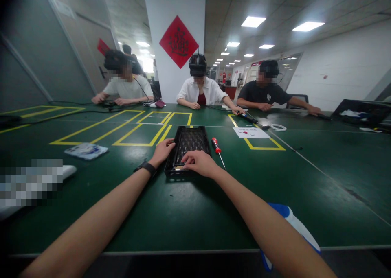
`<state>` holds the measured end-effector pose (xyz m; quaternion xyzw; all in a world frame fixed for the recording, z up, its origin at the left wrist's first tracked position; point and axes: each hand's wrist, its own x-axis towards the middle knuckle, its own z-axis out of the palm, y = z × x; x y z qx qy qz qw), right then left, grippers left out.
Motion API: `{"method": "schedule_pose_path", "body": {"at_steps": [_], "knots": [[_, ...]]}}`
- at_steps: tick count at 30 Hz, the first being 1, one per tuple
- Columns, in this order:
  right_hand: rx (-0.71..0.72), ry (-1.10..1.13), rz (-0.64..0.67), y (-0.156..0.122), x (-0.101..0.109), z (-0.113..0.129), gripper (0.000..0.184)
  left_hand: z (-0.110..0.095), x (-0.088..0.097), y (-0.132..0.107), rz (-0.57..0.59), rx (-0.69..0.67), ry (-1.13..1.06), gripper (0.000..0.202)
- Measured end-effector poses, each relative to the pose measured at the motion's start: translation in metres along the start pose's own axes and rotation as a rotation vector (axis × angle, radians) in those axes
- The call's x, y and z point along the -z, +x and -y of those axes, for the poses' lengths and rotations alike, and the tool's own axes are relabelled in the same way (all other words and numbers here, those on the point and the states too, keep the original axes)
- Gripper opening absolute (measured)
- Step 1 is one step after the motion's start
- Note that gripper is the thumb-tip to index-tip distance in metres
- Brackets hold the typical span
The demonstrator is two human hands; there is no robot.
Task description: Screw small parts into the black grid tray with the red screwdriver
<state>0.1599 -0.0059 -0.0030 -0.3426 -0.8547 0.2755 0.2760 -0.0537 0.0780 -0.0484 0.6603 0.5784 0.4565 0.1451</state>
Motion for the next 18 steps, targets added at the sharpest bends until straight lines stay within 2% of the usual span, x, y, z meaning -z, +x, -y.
{"method": "schedule_pose_path", "body": {"at_steps": [8, 18], "knots": [[0.005, 0.004, 0.008, 0.0002, 0.0003, 0.0013, 0.023, 0.0044, -0.0018, -0.0005, 0.001, -0.003, -0.011, 0.037], [-0.013, -0.002, 0.005, -0.0005, 0.0002, 0.0009, 0.023, -0.0019, 0.0006, -0.0023, 0.007, 0.004, -0.008, 0.036]]}}
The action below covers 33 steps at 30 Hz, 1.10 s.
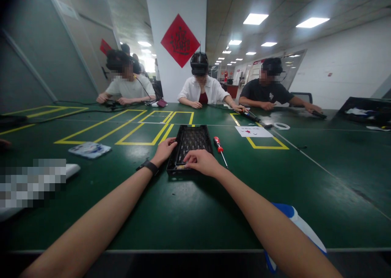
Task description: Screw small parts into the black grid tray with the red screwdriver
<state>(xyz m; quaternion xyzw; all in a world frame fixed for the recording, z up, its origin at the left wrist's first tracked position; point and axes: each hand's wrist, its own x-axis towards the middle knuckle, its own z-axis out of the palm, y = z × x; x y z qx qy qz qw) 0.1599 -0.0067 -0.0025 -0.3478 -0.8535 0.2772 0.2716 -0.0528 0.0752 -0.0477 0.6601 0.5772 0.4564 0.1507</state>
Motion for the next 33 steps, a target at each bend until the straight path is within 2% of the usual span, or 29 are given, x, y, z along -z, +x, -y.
{"method": "schedule_pose_path", "body": {"at_steps": [8, 25, 33], "knots": [[0.012, 0.0, 0.0, 0.0011, -0.0019, -0.0025, 0.022, -0.0041, 0.0019, -0.0013, 0.016, -0.028, 0.052, 0.039], [0.005, -0.007, -0.016, 0.0007, -0.001, 0.0006, 0.023, 0.0025, -0.0034, 0.002, 0.019, -0.037, 0.034, 0.04], [0.018, -0.021, 0.02, -0.0002, 0.0004, 0.0003, 0.022, 0.0017, -0.0027, 0.0014, 0.042, -0.045, 0.017, 0.043]]}}
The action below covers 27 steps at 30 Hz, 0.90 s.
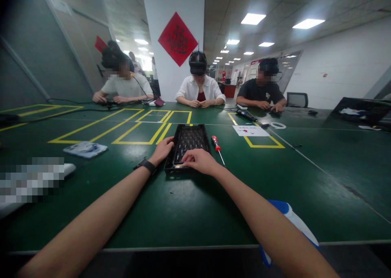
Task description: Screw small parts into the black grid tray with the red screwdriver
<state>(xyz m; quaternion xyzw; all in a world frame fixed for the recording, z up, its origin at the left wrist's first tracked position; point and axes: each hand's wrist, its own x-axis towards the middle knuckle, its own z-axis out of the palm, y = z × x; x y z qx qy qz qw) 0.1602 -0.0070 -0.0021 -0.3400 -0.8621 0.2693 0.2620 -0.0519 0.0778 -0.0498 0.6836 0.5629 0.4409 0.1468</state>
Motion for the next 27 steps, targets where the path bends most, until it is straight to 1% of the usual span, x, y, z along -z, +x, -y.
{"method": "schedule_pose_path", "body": {"at_steps": [4, 10, 27], "knots": [[-0.001, 0.023, -0.016, 0.0006, -0.0006, -0.0005, 0.024, -0.0013, -0.0001, 0.0006, 0.025, 0.018, 0.01, 0.045], [0.0, 0.069, -0.025, 0.0007, -0.0001, -0.0002, 0.026, -0.0009, -0.0005, 0.0009, 0.031, 0.02, -0.007, 0.046], [0.002, -0.003, -0.014, -0.0001, -0.0004, -0.0012, 0.021, -0.0026, 0.0009, 0.0, 0.033, 0.037, -0.015, 0.045]]}}
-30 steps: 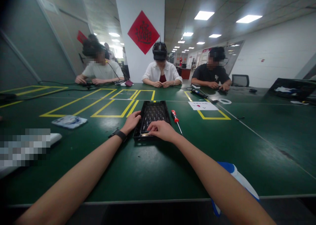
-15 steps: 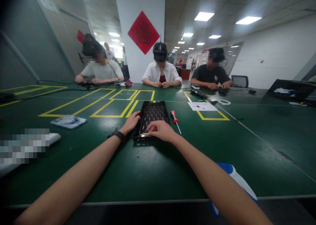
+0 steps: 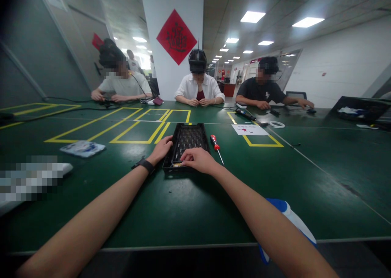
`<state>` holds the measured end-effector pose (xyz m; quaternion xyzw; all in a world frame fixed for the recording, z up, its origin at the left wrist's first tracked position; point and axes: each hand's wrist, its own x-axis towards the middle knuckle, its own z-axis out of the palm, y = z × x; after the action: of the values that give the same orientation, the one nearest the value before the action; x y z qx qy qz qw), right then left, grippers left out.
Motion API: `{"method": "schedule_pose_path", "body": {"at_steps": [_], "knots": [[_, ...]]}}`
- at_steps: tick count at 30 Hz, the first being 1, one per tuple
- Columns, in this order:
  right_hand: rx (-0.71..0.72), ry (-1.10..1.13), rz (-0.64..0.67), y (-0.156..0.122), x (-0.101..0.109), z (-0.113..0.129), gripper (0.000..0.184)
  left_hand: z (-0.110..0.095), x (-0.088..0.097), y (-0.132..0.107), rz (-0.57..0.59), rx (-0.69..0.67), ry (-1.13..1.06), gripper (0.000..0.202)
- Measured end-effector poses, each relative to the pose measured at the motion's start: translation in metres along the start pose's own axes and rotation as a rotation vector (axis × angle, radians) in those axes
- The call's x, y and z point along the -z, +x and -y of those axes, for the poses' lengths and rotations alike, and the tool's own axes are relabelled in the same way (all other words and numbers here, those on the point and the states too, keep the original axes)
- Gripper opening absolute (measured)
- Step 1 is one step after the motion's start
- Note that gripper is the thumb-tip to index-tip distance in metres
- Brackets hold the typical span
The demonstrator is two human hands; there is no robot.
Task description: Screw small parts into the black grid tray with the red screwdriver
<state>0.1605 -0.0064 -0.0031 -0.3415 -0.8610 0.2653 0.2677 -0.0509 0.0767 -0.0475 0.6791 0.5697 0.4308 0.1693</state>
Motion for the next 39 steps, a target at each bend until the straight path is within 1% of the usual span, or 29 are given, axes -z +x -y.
{"method": "schedule_pose_path", "body": {"at_steps": [5, 12, 18, 26, 34, 39], "knots": [[0.015, 0.001, -0.024, 0.001, -0.0011, -0.0009, 0.022, 0.0018, -0.0008, 0.0008, -0.003, -0.029, 0.009, 0.045], [0.038, -0.106, -0.017, 0.0016, 0.001, 0.0025, 0.017, 0.0018, -0.0008, 0.0001, -0.008, -0.048, -0.004, 0.046], [0.034, -0.043, -0.029, 0.0014, 0.0004, 0.002, 0.022, 0.0032, -0.0012, 0.0007, -0.013, -0.034, -0.01, 0.045], [0.05, -0.042, -0.021, 0.001, -0.0003, -0.0003, 0.019, 0.0034, -0.0012, 0.001, -0.012, -0.037, -0.015, 0.045], [-0.001, 0.008, -0.016, 0.0015, -0.0008, 0.0005, 0.021, 0.0013, -0.0006, -0.0006, -0.021, -0.039, 0.0, 0.045], [0.008, -0.009, -0.01, 0.0012, -0.0004, 0.0, 0.02, 0.0008, -0.0007, -0.001, -0.014, -0.036, -0.013, 0.045]]}}
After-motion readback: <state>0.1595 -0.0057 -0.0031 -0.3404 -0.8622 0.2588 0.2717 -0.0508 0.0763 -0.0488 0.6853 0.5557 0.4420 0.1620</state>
